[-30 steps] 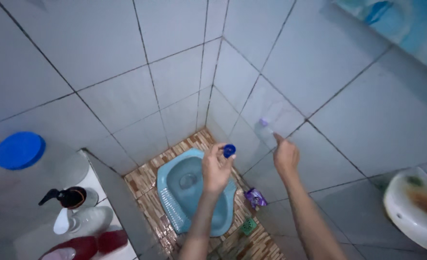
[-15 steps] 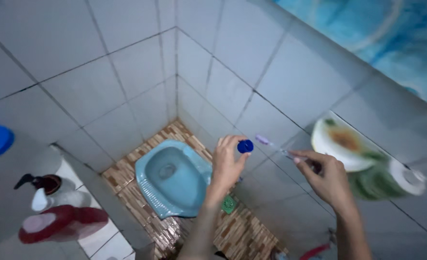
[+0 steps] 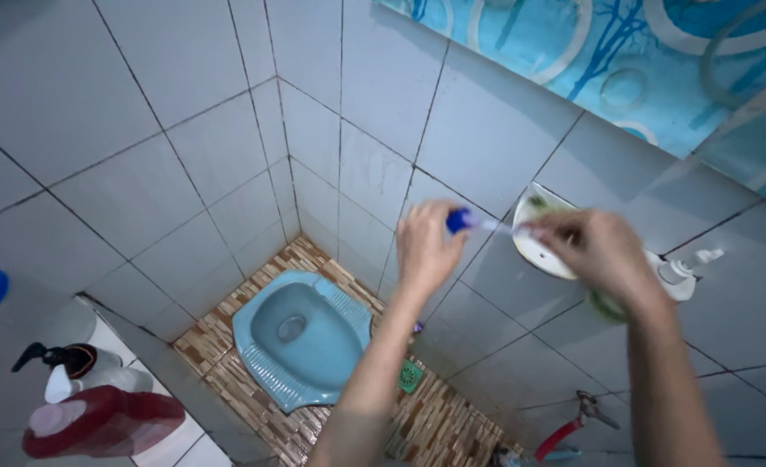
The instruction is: The person scrubs the tiled walls of a bathroom using a toothbrush and a small blue cap containing liquid. They repeatedly dip the toothbrush into the cap and scrub the grout lines and tile surfaces near a squat toilet.
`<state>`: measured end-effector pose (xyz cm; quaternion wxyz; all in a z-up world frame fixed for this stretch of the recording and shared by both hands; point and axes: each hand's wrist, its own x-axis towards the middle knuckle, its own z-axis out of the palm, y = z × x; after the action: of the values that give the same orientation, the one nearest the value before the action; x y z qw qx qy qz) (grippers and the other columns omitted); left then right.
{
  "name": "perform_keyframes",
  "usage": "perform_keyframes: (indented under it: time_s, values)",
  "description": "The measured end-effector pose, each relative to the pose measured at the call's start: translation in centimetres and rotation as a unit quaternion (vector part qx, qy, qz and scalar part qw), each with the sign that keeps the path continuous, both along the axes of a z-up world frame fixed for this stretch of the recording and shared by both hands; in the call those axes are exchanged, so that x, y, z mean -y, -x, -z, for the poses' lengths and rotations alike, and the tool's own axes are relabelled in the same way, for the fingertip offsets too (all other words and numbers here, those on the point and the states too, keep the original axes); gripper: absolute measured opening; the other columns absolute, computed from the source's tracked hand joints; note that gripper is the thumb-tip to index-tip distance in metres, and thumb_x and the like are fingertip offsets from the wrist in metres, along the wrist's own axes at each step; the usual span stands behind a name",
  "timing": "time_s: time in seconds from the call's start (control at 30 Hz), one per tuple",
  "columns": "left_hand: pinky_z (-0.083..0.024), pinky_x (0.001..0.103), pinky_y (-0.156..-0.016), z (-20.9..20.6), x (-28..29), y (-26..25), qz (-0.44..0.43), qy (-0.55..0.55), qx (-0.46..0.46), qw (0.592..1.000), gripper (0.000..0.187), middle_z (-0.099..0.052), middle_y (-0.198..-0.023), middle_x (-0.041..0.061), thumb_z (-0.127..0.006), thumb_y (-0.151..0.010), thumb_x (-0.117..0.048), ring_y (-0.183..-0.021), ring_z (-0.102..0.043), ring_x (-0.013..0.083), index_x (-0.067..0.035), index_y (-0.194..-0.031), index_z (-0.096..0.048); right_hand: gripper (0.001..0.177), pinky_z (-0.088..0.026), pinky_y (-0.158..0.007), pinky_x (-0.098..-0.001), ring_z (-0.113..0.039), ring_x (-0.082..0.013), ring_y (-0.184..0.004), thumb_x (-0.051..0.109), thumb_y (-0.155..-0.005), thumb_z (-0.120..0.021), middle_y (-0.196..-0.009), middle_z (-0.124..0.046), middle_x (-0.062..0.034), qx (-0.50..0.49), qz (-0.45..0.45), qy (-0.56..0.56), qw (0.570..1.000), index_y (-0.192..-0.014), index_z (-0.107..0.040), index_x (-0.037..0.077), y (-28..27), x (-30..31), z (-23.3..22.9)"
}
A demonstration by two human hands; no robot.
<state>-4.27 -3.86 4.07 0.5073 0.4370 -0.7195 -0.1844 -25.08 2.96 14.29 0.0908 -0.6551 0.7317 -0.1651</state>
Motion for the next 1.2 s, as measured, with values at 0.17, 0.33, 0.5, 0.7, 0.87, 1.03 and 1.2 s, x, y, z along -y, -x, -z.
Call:
perform_keyframes:
  time_s: [0.17,0.33,0.5,0.7,0.87,1.03,1.2]
  values:
    - [-0.048,0.044,-0.09,-2.8,6.1,0.4,-0.091,0.018,-0.087,0.992,0.037,-0.071,-0.106,0.008,-0.083,-0.076,-0.017,-0.105,-0.064,0.0304,-0.009,-0.11,-0.069,0.025,-0.055,-0.069,-0.0404,-0.072,-0.0217,-0.074,0.021,-0.101,-0.069,-0.1,-0.078,-0.0135,0.018,0.019,0.197,0.98,-0.124,-0.078,0.022,1.5,5.0,-2.0]
    - [-0.051,0.041,-0.088,-0.9,7.4,-0.5,-0.086,-0.023,-0.101,0.991,0.037,-0.071,-0.106,0.009,-0.083,-0.077,-0.015,-0.1,-0.064,0.0296,-0.008,-0.11,-0.068,0.036,-0.055,-0.063,-0.0427,-0.068,-0.0314,-0.07,0.004,-0.1,-0.066,-0.089,-0.071,-0.0154,-0.149,-0.011,0.392,0.908,-0.128,-0.079,0.022,-0.3,10.3,5.7]
    - [-0.054,0.037,-0.088,2.3,6.6,-1.0,-0.064,-0.034,-0.152,0.986,0.037,-0.071,-0.107,0.009,-0.083,-0.077,-0.012,-0.101,-0.065,0.0275,-0.008,-0.111,-0.069,0.041,-0.054,-0.062,-0.0448,-0.066,-0.0332,-0.066,0.001,-0.094,-0.066,-0.083,-0.068,-0.0125,-0.157,-0.013,0.379,0.912,-0.124,-0.078,0.026,-0.8,13.8,9.4]
    - [-0.052,0.039,-0.088,2.3,6.7,1.1,-0.059,-0.042,-0.161,0.984,0.039,-0.07,-0.107,0.01,-0.084,-0.076,-0.01,-0.097,-0.066,0.0271,-0.006,-0.111,-0.068,0.04,-0.051,-0.062,-0.0447,-0.065,-0.0332,-0.069,0.001,-0.096,-0.066,-0.085,-0.067,-0.0134,-0.137,0.001,0.466,0.874,-0.127,-0.078,0.023,-1.5,14.9,5.0]
    - [-0.052,0.039,-0.086,2.8,6.0,-1.0,-0.067,-0.047,-0.147,0.986,0.04,-0.07,-0.107,0.011,-0.084,-0.076,-0.012,-0.096,-0.067,0.0272,-0.006,-0.112,-0.068,0.04,-0.05,-0.069,-0.0438,-0.065,-0.029,-0.075,-0.002,-0.097,-0.064,-0.088,-0.068,-0.0157,-0.059,0.072,0.444,0.891,-0.131,-0.076,0.015,-0.9,9.5,6.0]
    - [-0.052,0.04,-0.087,4.1,5.3,-2.0,-0.053,-0.022,-0.141,0.988,0.039,-0.07,-0.104,0.012,-0.084,-0.077,-0.011,-0.096,-0.066,0.0293,-0.005,-0.111,-0.067,0.039,-0.052,-0.071,-0.0419,-0.068,-0.0282,-0.079,-0.001,-0.097,-0.068,-0.094,-0.072,-0.0151,-0.024,0.035,0.495,0.868,-0.13,-0.077,0.018,-3.4,14.1,7.0]
    - [-0.053,0.039,-0.086,4.2,5.0,-3.9,-0.033,-0.025,-0.143,0.989,0.038,-0.071,-0.105,0.013,-0.083,-0.077,-0.01,-0.095,-0.067,0.0286,-0.004,-0.111,-0.068,0.037,-0.049,-0.068,-0.0431,-0.065,-0.0289,-0.072,0.001,-0.099,-0.069,-0.086,-0.07,-0.016,-0.015,0.071,0.462,0.884,-0.13,-0.078,0.019,-2.5,12.8,6.0]
